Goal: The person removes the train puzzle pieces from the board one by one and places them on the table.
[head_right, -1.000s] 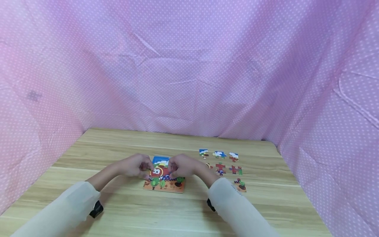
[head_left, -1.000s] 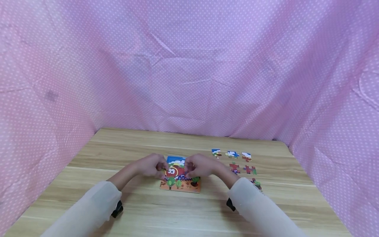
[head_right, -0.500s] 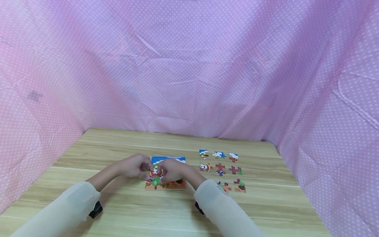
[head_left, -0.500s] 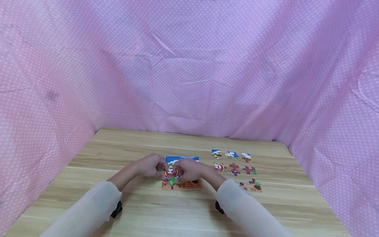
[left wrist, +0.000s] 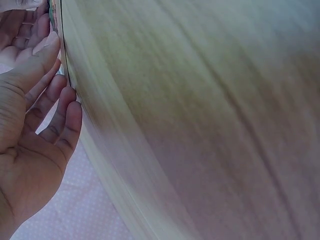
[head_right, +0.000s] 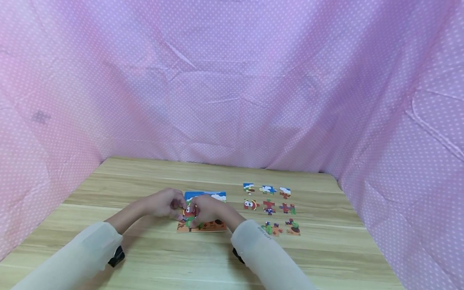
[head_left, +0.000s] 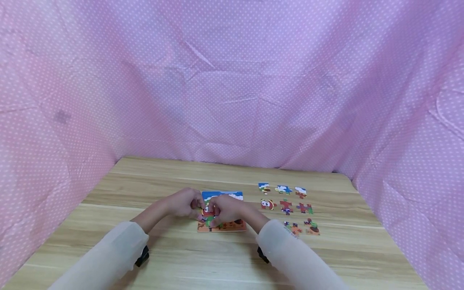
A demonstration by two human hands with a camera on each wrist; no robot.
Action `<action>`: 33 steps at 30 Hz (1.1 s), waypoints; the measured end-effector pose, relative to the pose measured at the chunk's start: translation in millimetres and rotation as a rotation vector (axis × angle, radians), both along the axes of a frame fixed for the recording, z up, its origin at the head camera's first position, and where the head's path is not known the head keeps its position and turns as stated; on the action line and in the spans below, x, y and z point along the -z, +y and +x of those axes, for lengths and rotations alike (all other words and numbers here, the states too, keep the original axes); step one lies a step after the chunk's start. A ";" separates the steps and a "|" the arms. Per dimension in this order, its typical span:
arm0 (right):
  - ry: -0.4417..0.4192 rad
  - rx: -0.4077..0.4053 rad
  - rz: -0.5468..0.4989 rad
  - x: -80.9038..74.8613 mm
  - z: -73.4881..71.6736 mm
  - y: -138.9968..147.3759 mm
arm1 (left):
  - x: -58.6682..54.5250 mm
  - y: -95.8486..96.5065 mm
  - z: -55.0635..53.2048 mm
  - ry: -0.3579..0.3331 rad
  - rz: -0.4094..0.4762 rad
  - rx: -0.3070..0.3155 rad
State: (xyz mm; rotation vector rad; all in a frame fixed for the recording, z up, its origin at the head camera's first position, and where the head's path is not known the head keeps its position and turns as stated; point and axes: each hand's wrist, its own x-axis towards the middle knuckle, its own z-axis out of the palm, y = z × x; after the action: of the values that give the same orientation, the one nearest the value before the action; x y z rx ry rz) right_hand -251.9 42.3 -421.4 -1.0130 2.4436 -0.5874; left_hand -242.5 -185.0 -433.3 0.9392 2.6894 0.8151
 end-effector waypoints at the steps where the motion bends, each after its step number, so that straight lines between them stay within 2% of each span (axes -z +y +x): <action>1: 0.000 0.007 0.004 -0.2 0.1 -0.5 | -0.6 0.0 0.0 0.000 0.004 0.002; 8: -0.025 0.043 0.025 -2.1 2.4 -4.1 | -2.5 -0.1 -0.2 -0.018 0.024 0.012; 19: -0.066 0.041 0.009 -1.1 2.2 -5.8 | 1.5 -3.0 -2.1 -0.017 0.013 0.005; 33: -0.115 0.061 -0.092 4.3 4.4 1.1 | 4.4 -4.4 -4.6 -0.019 0.018 0.014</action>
State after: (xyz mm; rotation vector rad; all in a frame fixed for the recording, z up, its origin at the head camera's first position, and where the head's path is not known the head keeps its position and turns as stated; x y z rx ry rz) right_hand -247.5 43.4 -425.7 -0.9158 2.3725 -0.7631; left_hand -247.1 -189.3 -437.7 0.9488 2.6605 0.8419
